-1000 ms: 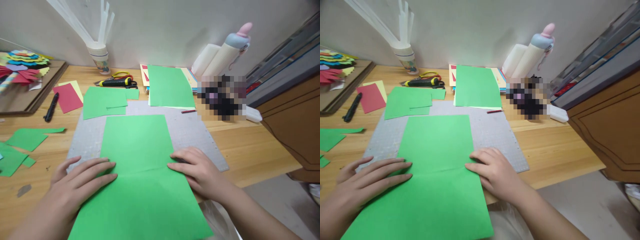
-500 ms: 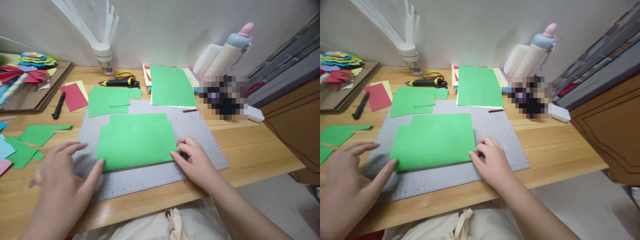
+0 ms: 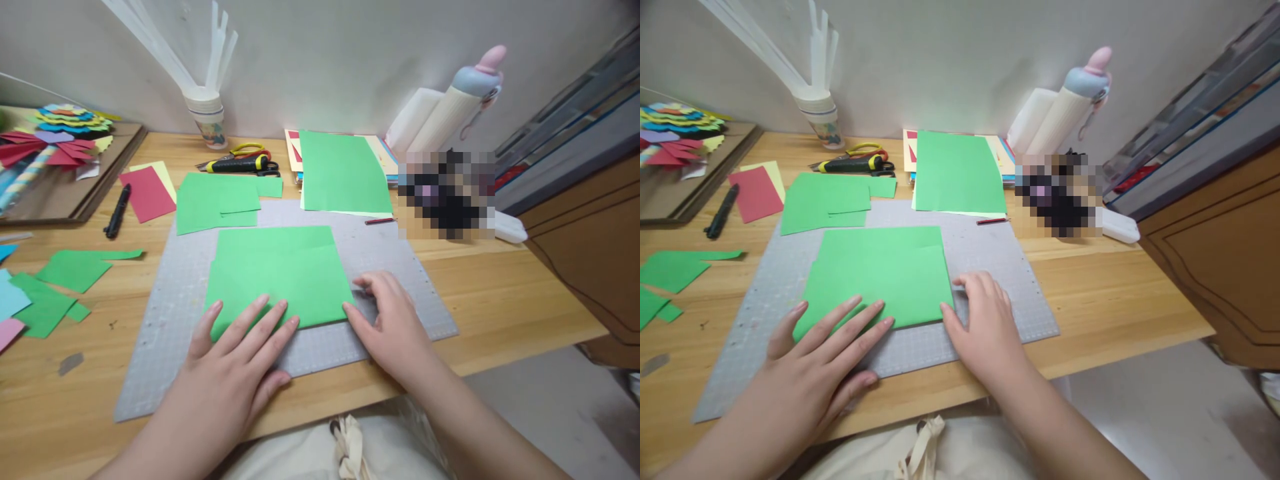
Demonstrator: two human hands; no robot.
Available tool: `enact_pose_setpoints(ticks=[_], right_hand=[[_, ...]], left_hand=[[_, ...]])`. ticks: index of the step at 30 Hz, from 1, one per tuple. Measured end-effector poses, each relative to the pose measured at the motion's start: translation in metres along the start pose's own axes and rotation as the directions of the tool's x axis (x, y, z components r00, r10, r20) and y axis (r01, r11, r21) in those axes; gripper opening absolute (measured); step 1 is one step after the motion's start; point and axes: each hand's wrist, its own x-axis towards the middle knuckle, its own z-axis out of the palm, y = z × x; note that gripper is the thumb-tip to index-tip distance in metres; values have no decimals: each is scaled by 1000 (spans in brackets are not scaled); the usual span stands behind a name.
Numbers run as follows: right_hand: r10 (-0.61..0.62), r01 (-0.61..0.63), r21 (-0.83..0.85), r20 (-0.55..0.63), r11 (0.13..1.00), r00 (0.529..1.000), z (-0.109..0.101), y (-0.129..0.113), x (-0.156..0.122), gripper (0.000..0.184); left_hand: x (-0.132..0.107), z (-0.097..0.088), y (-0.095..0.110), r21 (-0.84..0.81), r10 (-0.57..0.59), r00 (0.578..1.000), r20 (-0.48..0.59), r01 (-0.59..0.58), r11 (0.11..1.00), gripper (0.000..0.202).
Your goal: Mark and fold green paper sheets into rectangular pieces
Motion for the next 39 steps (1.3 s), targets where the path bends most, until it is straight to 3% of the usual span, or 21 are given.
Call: enact_pose_setpoints(ticks=[3,6,9,14,19,28,34,39], right_hand=[[-133,128,-77,-73,989,988,0,-12,-14,33],[-304,305,-100,27,947,952,3,-31,-30,33],[-356,366,-112,97,924,929,9,-47,-41,39],[-326,344,-120,148,931,934,19,-53,-46,49],[-286,308,-149,149,940,947,13,-48,-48,52],[-92,102,-219,59,970,994,-8,-11,-62,39],[-108,127,-251,91,960,990,-8,-3,-68,40],[-129,145,-255,79,956,989,-7,-4,-66,39]], left_hand=[[0,1,-1,-11,-9,1000,22,10,1000,43],[0,3,0,-30,-29,999,29,30,999,44],[0,5,1,-54,-66,998,16,66,996,44],[-2,6,2,-72,-89,996,10,90,993,46],[-3,7,1,-88,-99,995,19,100,991,46],[0,8,7,-54,-98,995,4,98,994,44],[13,12,30,-35,-17,1000,19,18,999,45],[11,12,38,-9,-94,995,-19,94,996,45]])
